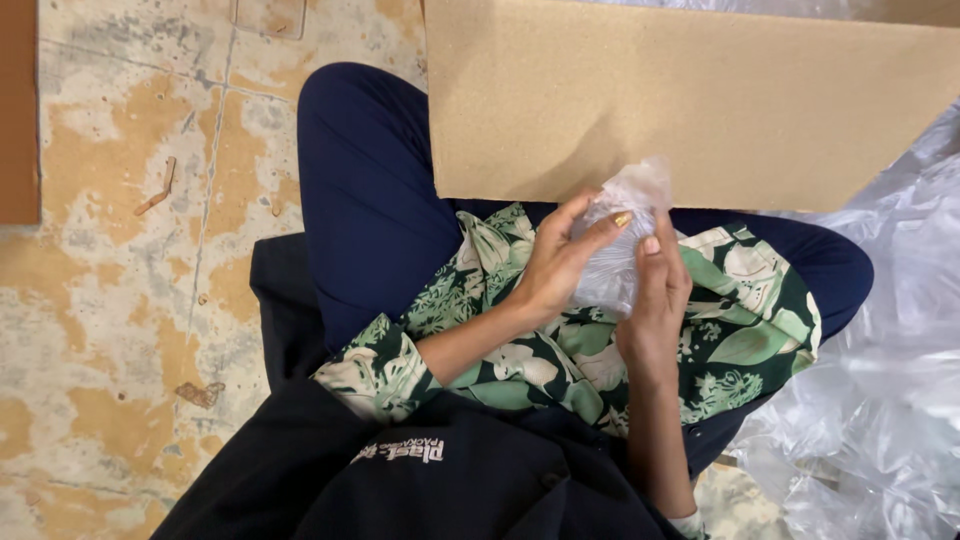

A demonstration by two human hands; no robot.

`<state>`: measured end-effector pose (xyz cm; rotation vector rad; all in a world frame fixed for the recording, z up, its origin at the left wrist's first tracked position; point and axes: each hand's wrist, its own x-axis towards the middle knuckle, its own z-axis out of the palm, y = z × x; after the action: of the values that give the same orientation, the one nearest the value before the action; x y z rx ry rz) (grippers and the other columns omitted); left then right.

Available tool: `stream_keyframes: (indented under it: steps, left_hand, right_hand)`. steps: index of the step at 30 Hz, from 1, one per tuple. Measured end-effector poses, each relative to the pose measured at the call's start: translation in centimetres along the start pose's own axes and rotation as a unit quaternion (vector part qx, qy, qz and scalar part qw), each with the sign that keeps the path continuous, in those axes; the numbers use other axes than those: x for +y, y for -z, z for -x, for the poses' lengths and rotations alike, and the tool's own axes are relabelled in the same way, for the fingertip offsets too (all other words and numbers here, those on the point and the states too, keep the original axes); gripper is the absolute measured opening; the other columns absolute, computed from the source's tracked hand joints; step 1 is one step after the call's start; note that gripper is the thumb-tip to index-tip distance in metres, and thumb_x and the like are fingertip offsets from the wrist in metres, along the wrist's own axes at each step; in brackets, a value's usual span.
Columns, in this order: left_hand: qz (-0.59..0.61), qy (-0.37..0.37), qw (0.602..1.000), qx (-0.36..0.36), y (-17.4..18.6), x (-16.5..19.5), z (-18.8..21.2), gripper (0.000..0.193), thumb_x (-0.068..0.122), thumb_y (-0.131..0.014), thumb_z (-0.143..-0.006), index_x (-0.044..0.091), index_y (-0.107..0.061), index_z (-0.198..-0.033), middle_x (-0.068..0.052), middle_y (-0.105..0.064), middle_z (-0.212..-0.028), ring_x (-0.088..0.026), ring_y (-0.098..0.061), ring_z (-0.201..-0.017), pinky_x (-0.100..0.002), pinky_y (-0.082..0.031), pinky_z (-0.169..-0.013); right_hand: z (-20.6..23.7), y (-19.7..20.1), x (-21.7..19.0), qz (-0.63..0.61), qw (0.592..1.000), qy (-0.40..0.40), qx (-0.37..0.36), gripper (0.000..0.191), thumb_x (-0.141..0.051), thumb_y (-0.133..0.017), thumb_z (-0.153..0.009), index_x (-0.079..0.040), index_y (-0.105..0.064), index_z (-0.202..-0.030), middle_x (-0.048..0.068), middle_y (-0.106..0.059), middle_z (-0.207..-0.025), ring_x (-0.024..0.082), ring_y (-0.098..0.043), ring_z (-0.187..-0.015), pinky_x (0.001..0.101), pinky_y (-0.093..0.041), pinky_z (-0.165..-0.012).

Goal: The person sits on the floor with a cardboard box on their lap. They take clear plastic bags, place small plastic containers inside, wrap them, and pack the wrapped items into the box, repeating this for item after item.

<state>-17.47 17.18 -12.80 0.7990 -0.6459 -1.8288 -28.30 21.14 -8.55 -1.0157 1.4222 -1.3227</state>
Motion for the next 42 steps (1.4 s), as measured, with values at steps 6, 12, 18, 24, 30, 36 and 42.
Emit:
stream_keyframes:
  steps: [6,12,18,24,30,36,42]
  left_hand:
    - [-0.106,-0.008,0.992,-0.064,1.3,0.1,0.2,0.067,0.035,-0.076,-0.092,0.002,-0.049,-0.144,-0.012,-0.058,-0.132,-0.020,-0.062,-0.121,-0.035,-0.055,-0.101]
    - [-0.085,0.046,0.993,-0.075,1.9,0.4,0.5,0.088,0.042,-0.080,-0.086,0.002,-0.038,-0.152,-0.018,-0.058,-0.142,-0.024,-0.059,-0.131,-0.038,-0.046,-0.112]
    - [-0.074,0.019,0.996,-0.046,1.3,0.9,0.8,0.067,0.036,-0.077,-0.091,-0.003,-0.055,-0.141,-0.015,-0.068,-0.130,-0.023,-0.065,-0.121,-0.037,-0.052,-0.106]
    - [-0.070,0.003,0.997,-0.038,0.8,1.5,1.1,0.054,0.025,-0.076,-0.093,-0.003,-0.058,-0.136,-0.011,-0.068,-0.126,-0.017,-0.064,-0.115,-0.032,-0.052,-0.101]
    - [-0.102,-0.016,0.994,-0.024,0.9,1.7,0.9,0.048,0.023,-0.074,-0.095,-0.002,-0.061,-0.134,-0.010,-0.070,-0.124,-0.015,-0.065,-0.113,-0.031,-0.053,-0.099]
    - [-0.114,-0.049,0.992,-0.019,0.7,1.8,0.9,0.051,0.024,-0.076,-0.094,-0.002,-0.060,-0.134,-0.010,-0.069,-0.124,-0.015,-0.064,-0.114,-0.032,-0.053,-0.100]
    - [-0.155,-0.005,0.988,-0.006,0.7,1.9,0.9,0.050,0.027,-0.075,-0.093,0.000,-0.063,-0.133,-0.010,-0.071,-0.124,-0.017,-0.066,-0.114,-0.032,-0.052,-0.100]
  right_hand:
    - [1.1,0.6,-1.4,-0.051,0.998,-0.014,-0.026,0.059,-0.027,-0.046,-0.111,0.005,-0.038,-0.160,0.016,-0.056,-0.146,0.020,-0.055,-0.128,0.0315,-0.046,-0.109]
    - [1.6,0.3,-3.0,0.092,0.990,-0.005,-0.104,0.077,-0.043,-0.039,-0.107,0.001,-0.017,-0.166,0.020,-0.027,-0.171,0.030,-0.030,-0.157,0.0391,-0.025,-0.126]
    - [2.3,-0.2,-2.0,0.172,0.983,0.041,-0.052,0.068,-0.038,-0.039,-0.110,0.003,-0.026,-0.163,0.022,-0.027,-0.172,0.032,-0.028,-0.160,0.0400,-0.024,-0.129]
    - [2.7,0.1,-1.5,0.165,0.985,0.036,-0.030,0.060,-0.030,-0.037,-0.110,0.004,-0.034,-0.159,0.022,-0.040,-0.166,0.031,-0.038,-0.155,0.0382,-0.028,-0.126]
    - [2.9,-0.2,-2.6,0.194,0.980,0.037,-0.028,0.059,-0.025,-0.040,-0.108,0.002,-0.033,-0.160,0.022,-0.039,-0.166,0.031,-0.038,-0.154,0.0376,-0.028,-0.125]
    - [3.0,-0.6,-3.0,0.159,0.987,0.020,-0.021,0.064,-0.019,-0.044,-0.104,-0.001,-0.028,-0.163,0.019,-0.038,-0.167,0.031,-0.037,-0.156,0.0373,-0.029,-0.125]
    - [2.8,-0.6,-2.4,0.099,0.994,0.053,-0.004,0.061,-0.020,-0.043,-0.109,0.000,-0.024,-0.164,0.018,-0.026,-0.174,0.031,-0.030,-0.161,0.0398,-0.029,-0.130]
